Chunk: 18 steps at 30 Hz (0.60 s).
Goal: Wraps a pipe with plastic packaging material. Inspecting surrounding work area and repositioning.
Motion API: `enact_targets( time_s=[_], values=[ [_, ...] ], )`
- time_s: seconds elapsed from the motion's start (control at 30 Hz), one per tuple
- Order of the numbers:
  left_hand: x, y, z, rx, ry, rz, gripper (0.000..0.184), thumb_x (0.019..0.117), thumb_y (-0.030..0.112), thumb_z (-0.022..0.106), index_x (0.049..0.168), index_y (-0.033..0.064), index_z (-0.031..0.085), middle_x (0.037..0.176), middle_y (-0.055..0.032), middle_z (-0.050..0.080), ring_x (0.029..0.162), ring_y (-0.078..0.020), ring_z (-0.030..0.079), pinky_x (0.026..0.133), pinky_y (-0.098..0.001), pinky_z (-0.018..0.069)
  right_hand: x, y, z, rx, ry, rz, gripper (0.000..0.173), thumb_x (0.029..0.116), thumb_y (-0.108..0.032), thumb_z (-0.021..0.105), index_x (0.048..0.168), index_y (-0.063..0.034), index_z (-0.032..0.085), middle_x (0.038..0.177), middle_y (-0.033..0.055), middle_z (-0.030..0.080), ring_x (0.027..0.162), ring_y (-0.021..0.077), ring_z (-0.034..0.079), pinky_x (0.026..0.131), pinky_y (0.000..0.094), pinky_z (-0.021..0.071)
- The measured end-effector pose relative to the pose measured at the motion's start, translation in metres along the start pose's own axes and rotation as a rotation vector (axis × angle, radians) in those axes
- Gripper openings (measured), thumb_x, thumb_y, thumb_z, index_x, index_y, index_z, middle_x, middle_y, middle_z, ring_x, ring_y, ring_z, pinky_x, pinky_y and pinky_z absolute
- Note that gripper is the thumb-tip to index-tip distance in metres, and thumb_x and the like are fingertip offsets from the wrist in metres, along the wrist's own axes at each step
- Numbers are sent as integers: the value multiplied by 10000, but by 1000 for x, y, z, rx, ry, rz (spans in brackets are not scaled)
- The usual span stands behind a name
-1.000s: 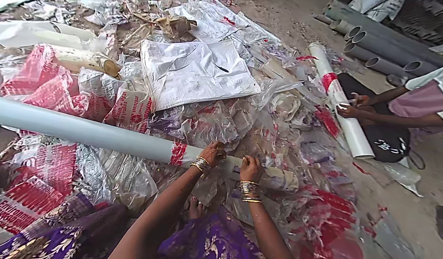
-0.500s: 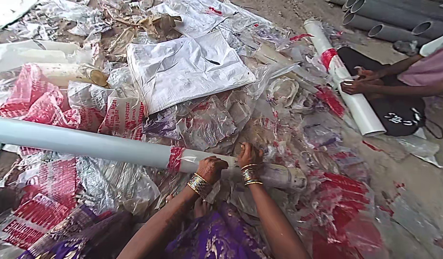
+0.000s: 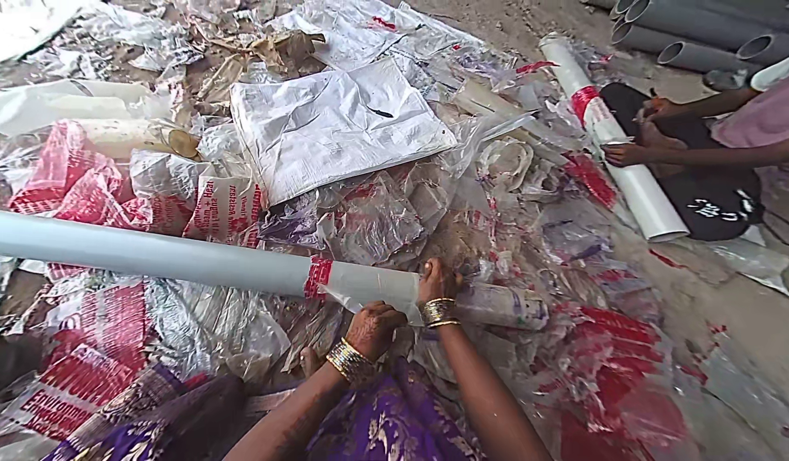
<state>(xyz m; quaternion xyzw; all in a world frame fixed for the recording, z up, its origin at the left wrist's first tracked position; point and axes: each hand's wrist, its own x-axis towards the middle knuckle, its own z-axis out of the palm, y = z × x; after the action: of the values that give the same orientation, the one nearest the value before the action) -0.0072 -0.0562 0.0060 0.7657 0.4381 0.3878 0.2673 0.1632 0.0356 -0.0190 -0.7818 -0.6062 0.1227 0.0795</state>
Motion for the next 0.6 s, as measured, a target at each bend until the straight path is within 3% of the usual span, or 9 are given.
enact_targets(
  time_s=[0.17, 0.27, 0.37, 0.47, 0.6],
  values=[
    [-27, 24, -11, 21, 90, 55, 170, 852, 7, 632, 804, 69, 783, 790, -62, 766, 728, -227, 730, 711, -359, 597, 34, -19, -17, -78, -153, 117, 393, 1066, -170, 419, 1410, -51, 569, 1344, 182, 662, 1311, 336, 588, 1154, 594, 313],
    [-18, 33, -29, 35, 142, 79, 174, 872, 36, 628, 801, 80, 781, 781, -41, 763, 717, -185, 716, 713, -305, 581, 49, -12, -12, -123, -206, 105, 440, 1055, -173, 457, 1473, -52, 520, 1408, 202, 614, 1354, 356, 544, 1189, 606, 250],
    [13, 32, -41, 58, 134, 79, 156, 876, 18, 643, 832, 61, 787, 798, -66, 769, 739, -219, 731, 732, -342, 587, 32, 2, -16, -1, -149, 128, 397, 1043, -169, 509, 1405, -13, 560, 1368, 224, 633, 1313, 382, 574, 1160, 618, 295],
    [39, 27, -36, 67, 74, 69, 131, 867, -7, 669, 854, 38, 791, 816, -111, 771, 773, -291, 750, 740, -438, 600, -20, 10, -27, 84, 38, 74, 335, 1057, -131, 471, 1298, 40, 629, 1292, 258, 667, 1246, 432, 613, 1098, 650, 342],
    [48, 23, -31, 57, 128, 58, 129, 872, 13, 671, 846, 29, 797, 822, -119, 778, 762, -292, 754, 734, -435, 599, -87, 17, 14, 99, 257, -128, 274, 957, -36, 535, 1131, 101, 695, 1160, 293, 704, 1115, 497, 659, 1017, 721, 374]
  ],
)
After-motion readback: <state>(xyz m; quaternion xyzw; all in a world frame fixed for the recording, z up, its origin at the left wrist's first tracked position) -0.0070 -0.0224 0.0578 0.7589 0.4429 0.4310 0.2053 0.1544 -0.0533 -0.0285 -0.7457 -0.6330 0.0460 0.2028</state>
